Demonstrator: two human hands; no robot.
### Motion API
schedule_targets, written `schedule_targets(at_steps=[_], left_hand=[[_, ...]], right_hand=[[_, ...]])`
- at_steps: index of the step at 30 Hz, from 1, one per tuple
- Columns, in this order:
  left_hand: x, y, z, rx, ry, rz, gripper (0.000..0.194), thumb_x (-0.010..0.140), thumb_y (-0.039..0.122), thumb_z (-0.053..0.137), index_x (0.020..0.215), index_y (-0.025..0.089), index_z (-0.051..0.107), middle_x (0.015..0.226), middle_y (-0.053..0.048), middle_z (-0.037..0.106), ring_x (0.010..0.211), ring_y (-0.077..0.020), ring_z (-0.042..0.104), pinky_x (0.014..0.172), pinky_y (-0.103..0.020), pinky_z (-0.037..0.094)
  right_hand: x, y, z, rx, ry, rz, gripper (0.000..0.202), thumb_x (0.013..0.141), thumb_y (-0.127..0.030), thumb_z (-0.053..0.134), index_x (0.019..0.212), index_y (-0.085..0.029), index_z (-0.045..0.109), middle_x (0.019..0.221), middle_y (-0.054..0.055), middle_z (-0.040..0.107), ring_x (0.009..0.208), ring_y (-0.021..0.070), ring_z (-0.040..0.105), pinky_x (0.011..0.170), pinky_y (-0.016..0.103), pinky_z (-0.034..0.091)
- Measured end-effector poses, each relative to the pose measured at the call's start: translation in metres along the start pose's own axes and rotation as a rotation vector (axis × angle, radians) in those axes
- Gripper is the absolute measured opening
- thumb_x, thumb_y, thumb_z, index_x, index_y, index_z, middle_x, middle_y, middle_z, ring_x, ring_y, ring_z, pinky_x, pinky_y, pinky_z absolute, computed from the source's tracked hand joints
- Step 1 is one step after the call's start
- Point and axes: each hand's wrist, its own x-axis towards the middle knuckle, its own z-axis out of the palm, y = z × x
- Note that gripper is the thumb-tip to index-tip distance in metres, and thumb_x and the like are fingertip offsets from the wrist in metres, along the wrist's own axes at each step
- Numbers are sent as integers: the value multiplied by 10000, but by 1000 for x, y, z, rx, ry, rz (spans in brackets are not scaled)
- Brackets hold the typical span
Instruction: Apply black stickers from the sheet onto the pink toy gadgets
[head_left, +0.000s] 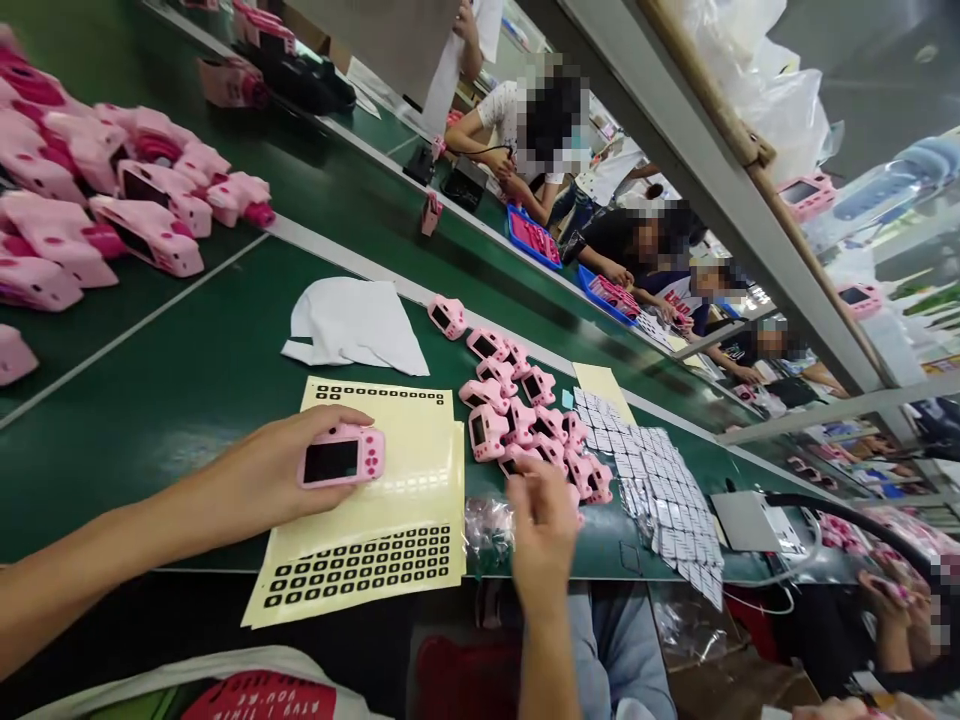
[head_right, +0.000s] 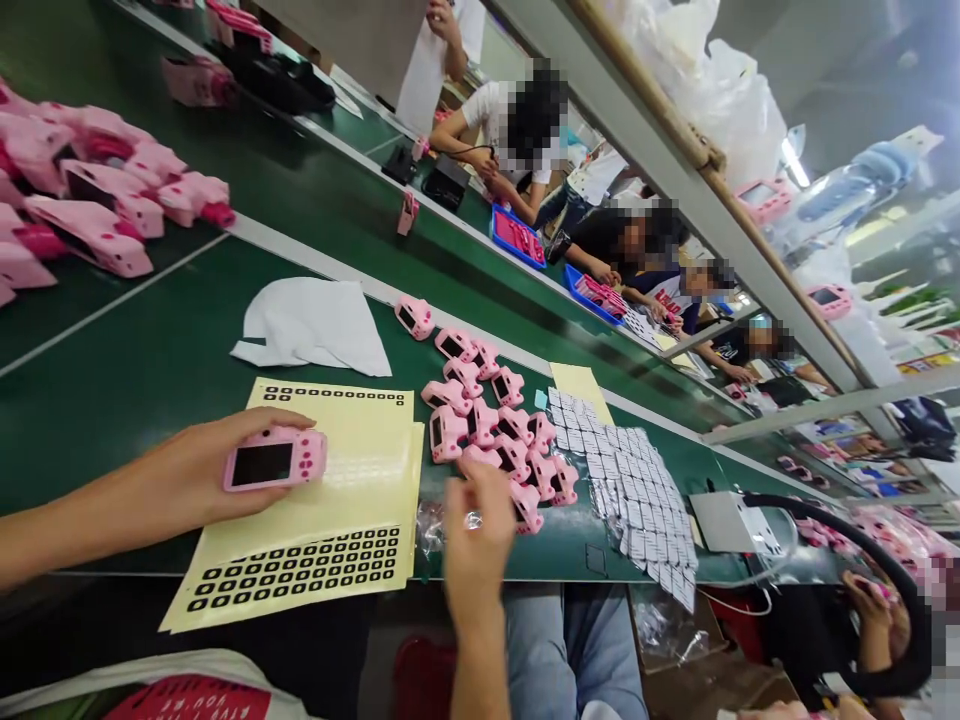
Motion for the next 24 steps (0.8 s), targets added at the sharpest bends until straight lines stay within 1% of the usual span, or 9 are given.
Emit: schedule_targets(at_steps=[2, 4, 6, 7, 10, 14, 17, 20, 24], left_hand=[[-7, 11, 0, -17, -26, -5, 487, 757, 432, 623, 1192, 218, 575, 1123, -48, 675, 956, -237, 652, 801, -324, 515], [-14, 17, 1, 22, -29, 30, 506, 764, 397, 623, 1234, 222, 561, 1183, -52, 663, 1025, -247, 643, 849, -329, 506], [-20, 19, 0, 87, -5, 32, 574, 770, 393, 620, 1308, 218, 520, 1263, -71, 629, 1093, -270, 620, 893, -354, 494], [-22, 19, -1, 112, 13, 20, 601, 767, 389, 622, 1329, 213, 503, 1281, -81, 617, 1103, -280, 615, 899, -368, 492], [-29, 20, -4, 136, 52, -7, 568, 751, 363, 636, 1286, 205, 531, 1239, -90, 631, 1060, -283, 624, 874, -378, 500], [-34, 20, -4, 133, 50, 64, 479, 733, 395, 680, 1180, 247, 591, 1161, -41, 658, 1049, -263, 624, 873, -333, 495], [-35, 19, -3, 45, 43, 123, 461, 737, 405, 692, 1162, 257, 590, 1161, -15, 657, 1063, -237, 622, 895, -289, 486], [-34, 21, -2, -39, 27, 111, 433, 734, 370, 684, 1138, 236, 605, 1149, -23, 659, 1064, -228, 622, 913, -282, 484], [-39, 28, 2, -29, -44, 81, 405, 710, 364, 681, 1089, 229, 642, 1096, -29, 686, 1010, -241, 643, 868, -294, 510]], right_hand=[[-3, -15, 19, 73, -139, -100, 264, 999, -256, 474, 1228, -201, 591, 1034, 74, 612, 787, 124, 610, 660, 233, 533], [-6, -33, 39, 31, -244, -246, 306, 979, -234, 511, 1276, -210, 578, 1033, 77, 614, 780, 143, 605, 667, 262, 521], [-7, -46, 52, -97, -260, -382, 301, 954, -180, 538, 1250, -193, 591, 985, 66, 628, 743, 160, 589, 629, 291, 490], [-7, -51, 55, -146, -255, -436, 280, 944, -150, 540, 1215, -179, 605, 962, 62, 633, 728, 167, 580, 607, 300, 470], [-7, -57, 55, -195, -260, -541, 190, 934, -115, 530, 1095, -146, 626, 893, 50, 633, 722, 180, 568, 594, 321, 438], [-7, -58, 49, -210, -309, -596, 112, 917, -89, 512, 932, -138, 612, 809, 47, 590, 703, 189, 548, 591, 325, 431], [-10, -60, 50, -284, -318, -621, 102, 884, -66, 508, 888, -124, 592, 759, 54, 548, 668, 200, 516, 565, 322, 427], [-19, -59, 57, -292, -252, -611, 89, 886, -81, 494, 910, -99, 578, 756, 66, 539, 656, 199, 508, 532, 311, 422], [-31, -56, 66, -207, -166, -545, 98, 916, -86, 457, 942, -106, 549, 769, 71, 547, 678, 187, 542, 543, 292, 438]])
